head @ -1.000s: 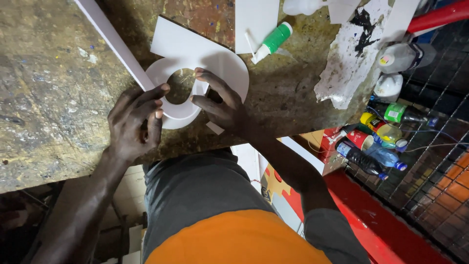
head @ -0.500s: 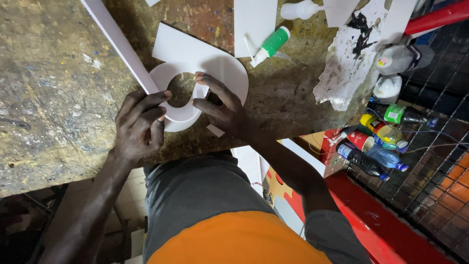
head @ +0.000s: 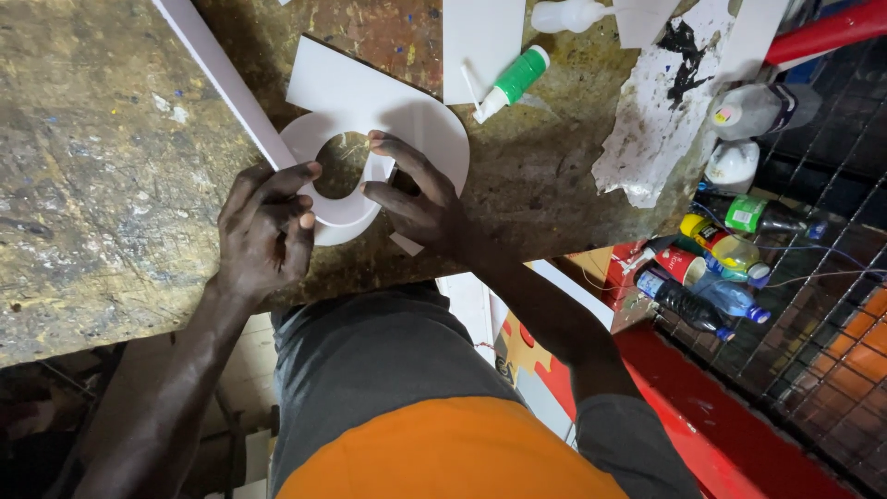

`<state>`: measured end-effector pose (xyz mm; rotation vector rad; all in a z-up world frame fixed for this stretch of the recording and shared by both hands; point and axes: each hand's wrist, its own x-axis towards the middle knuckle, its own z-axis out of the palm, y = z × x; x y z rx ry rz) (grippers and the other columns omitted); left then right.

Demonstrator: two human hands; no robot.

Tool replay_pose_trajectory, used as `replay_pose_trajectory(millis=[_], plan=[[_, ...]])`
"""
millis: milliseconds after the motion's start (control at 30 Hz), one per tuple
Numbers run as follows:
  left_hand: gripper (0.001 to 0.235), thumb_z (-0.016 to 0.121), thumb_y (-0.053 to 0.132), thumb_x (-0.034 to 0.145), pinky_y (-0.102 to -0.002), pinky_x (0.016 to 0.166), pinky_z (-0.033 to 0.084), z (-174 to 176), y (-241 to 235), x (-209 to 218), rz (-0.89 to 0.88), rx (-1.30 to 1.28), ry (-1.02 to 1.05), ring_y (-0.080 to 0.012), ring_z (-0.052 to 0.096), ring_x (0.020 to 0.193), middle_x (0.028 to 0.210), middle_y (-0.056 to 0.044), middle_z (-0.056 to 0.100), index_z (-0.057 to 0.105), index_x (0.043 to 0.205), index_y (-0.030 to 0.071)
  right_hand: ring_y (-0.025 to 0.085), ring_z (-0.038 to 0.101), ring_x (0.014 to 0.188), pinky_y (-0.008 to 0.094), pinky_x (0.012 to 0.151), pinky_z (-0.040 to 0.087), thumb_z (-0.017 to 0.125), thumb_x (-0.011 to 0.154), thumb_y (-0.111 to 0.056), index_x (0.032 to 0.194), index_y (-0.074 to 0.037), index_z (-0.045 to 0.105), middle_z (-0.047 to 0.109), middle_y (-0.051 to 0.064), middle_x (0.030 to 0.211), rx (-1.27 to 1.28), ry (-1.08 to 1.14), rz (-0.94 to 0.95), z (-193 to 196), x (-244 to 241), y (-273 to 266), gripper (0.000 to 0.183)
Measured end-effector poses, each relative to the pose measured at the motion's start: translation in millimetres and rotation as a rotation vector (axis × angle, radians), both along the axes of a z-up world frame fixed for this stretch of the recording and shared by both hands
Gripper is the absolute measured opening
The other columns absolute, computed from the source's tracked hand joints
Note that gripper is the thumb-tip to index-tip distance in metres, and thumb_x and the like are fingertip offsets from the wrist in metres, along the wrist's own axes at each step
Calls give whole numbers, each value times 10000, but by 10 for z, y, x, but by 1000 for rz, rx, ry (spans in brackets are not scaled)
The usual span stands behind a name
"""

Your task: The person is fabricating 3D sign letters by applying glue to the edges of flat cutouts and attaching side strips.

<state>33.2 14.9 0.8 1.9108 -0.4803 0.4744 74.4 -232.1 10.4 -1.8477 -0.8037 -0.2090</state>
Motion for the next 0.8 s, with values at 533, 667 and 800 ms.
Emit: replay_pose_trajectory(millis=[533, 667, 800], plan=[[574, 1041, 318, 924, -464, 883, 581, -84, -99, -123, 42, -21, 41, -416, 704, 1185, 1451, -223, 762, 644, 1228, 38, 530, 678, 1400, 645, 1176, 559, 690, 1075, 89, 1250, 23, 824, 568, 363, 1565, 55, -11, 56, -30, 14, -56, 230], [579, 1041, 379, 927, -455, 899, 585, -90, -110, -127, 59, -16, 52, -438, 706, 1175, 1407, -223, 773, 634, 1054, -12, 545, 611, 1479, 613, 1168, 575, 690, 1099, 65, 1255, -1, 820, 569, 345, 1581, 11, -17, 35, -8, -28, -53, 213], [560, 1034, 348, 946, -491, 911, 595, -14, -165, -133, 94, -31, 38, -445, 698, 1163, 1415, -223, 748, 623, 1129, 16, 523, 673, 1411, 605, 1154, 581, 656, 1130, 47, 1338, -32, 800, 541, 334, 1618, 25, 9, 69, 87, -25, -88, 265]])
